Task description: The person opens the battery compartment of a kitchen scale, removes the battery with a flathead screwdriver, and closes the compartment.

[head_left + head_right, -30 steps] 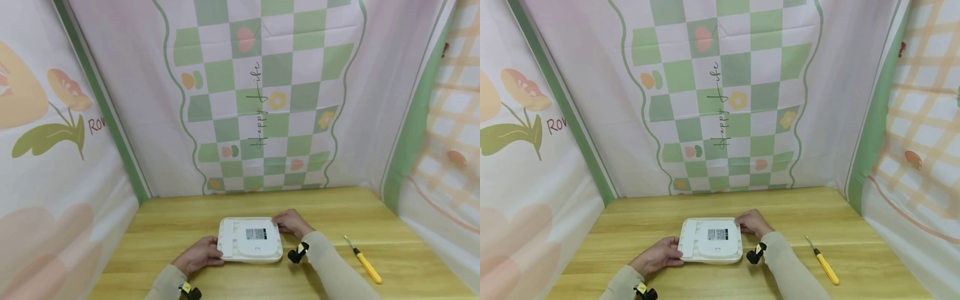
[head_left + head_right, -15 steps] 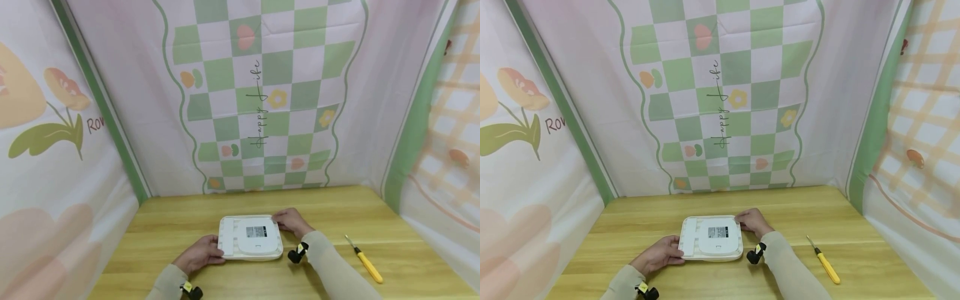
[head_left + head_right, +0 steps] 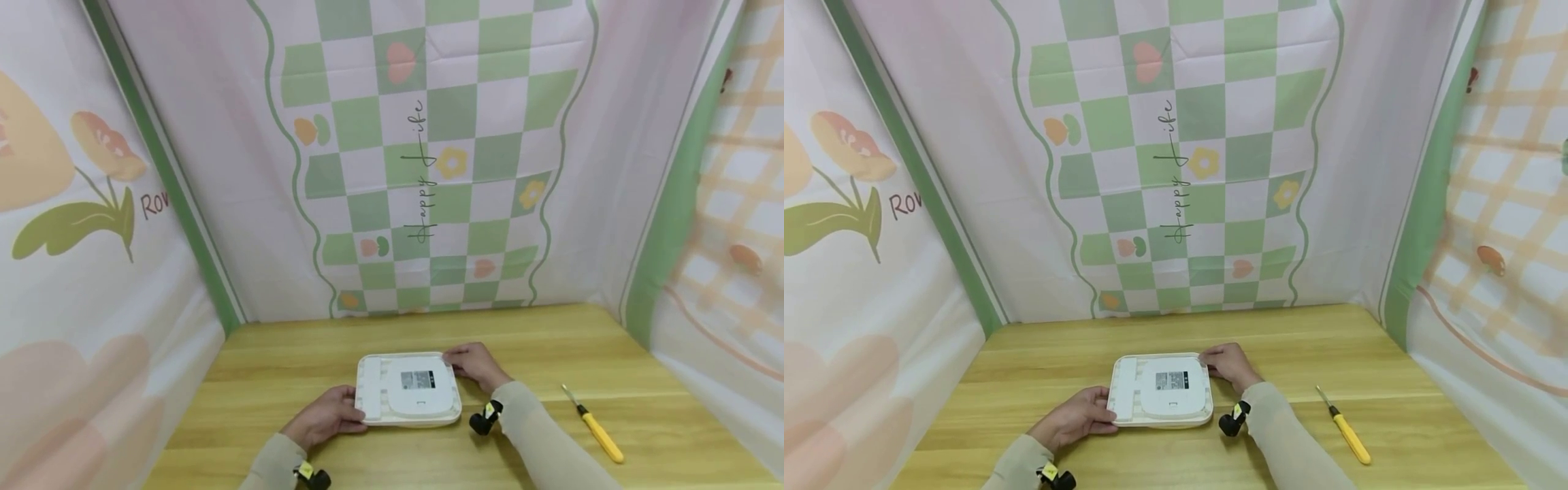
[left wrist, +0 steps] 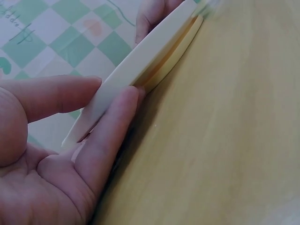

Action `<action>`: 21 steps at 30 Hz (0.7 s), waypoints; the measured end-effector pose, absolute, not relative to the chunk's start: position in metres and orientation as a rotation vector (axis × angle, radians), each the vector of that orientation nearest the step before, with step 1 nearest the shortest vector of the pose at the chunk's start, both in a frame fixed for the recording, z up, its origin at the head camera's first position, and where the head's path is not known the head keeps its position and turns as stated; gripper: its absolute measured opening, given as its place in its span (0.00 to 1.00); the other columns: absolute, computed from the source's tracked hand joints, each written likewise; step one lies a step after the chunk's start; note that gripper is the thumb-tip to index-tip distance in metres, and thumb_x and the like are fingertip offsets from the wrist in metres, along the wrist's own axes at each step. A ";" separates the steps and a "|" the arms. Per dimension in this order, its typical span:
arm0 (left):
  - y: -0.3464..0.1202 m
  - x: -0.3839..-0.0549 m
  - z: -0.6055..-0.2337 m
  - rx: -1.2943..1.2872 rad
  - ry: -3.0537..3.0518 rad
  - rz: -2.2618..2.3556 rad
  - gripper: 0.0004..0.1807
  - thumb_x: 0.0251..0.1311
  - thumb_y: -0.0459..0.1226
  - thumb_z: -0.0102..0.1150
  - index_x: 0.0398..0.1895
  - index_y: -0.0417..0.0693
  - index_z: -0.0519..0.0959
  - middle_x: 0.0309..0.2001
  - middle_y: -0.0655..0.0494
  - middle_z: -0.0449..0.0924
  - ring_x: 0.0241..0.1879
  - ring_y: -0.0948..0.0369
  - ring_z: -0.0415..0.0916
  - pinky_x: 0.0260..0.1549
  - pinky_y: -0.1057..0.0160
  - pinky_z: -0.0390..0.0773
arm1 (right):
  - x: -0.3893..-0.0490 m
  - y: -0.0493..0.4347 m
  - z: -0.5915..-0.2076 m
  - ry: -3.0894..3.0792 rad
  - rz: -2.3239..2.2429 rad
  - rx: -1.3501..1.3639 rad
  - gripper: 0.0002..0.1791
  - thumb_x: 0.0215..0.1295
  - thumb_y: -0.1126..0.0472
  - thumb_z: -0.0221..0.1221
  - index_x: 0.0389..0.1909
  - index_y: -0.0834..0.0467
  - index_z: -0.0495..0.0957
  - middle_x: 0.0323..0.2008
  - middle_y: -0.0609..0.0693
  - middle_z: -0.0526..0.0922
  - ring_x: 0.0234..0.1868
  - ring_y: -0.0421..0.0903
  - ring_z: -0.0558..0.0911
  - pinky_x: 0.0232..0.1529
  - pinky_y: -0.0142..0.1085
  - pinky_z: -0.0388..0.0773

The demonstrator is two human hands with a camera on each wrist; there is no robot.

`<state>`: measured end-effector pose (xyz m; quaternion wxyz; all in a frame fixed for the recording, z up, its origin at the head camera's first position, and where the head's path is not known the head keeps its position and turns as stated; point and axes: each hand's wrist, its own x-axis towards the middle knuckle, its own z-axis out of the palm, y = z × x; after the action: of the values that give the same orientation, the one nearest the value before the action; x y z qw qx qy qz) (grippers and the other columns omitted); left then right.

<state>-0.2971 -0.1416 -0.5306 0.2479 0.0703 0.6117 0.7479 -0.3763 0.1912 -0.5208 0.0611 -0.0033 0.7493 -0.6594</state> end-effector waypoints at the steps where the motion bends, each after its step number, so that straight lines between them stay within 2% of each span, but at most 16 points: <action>1: -0.142 -0.297 -0.530 0.193 1.671 2.033 0.27 0.53 0.18 0.56 0.57 0.25 0.61 0.45 0.40 0.80 0.42 0.50 0.81 0.45 0.51 0.82 | -0.376 0.191 -0.521 2.272 -1.999 -0.008 0.14 0.63 0.71 0.60 0.45 0.78 0.78 0.38 0.62 0.84 0.37 0.48 0.84 0.40 0.39 0.84; 9: -0.143 -0.302 -0.530 0.223 1.709 2.024 0.34 0.63 0.28 0.54 0.66 0.20 0.52 0.44 0.37 0.80 0.43 0.48 0.81 0.45 0.51 0.82 | -0.371 0.191 -0.524 2.350 -2.020 -0.032 0.13 0.63 0.70 0.61 0.46 0.76 0.79 0.40 0.61 0.84 0.41 0.48 0.83 0.43 0.38 0.83; 14: -0.142 -0.303 -0.532 0.242 1.700 2.045 0.32 0.64 0.28 0.52 0.66 0.20 0.53 0.44 0.38 0.80 0.44 0.48 0.80 0.46 0.51 0.82 | -0.365 0.193 -0.523 2.457 -1.948 -0.112 0.13 0.65 0.68 0.61 0.47 0.72 0.80 0.43 0.60 0.83 0.43 0.50 0.82 0.43 0.38 0.83; 21: -0.143 -0.302 -0.534 0.272 1.683 2.063 0.31 0.63 0.25 0.50 0.66 0.19 0.52 0.47 0.39 0.78 0.46 0.48 0.80 0.47 0.50 0.81 | -0.346 0.193 -0.510 2.721 -1.674 -0.278 0.20 0.67 0.57 0.62 0.53 0.66 0.79 0.50 0.58 0.82 0.53 0.56 0.79 0.55 0.49 0.76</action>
<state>-0.3020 -0.1430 -0.5340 0.2306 0.0988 0.6118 0.7502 -0.3461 0.1933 -0.5099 -0.0325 -0.0867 0.8481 -0.5217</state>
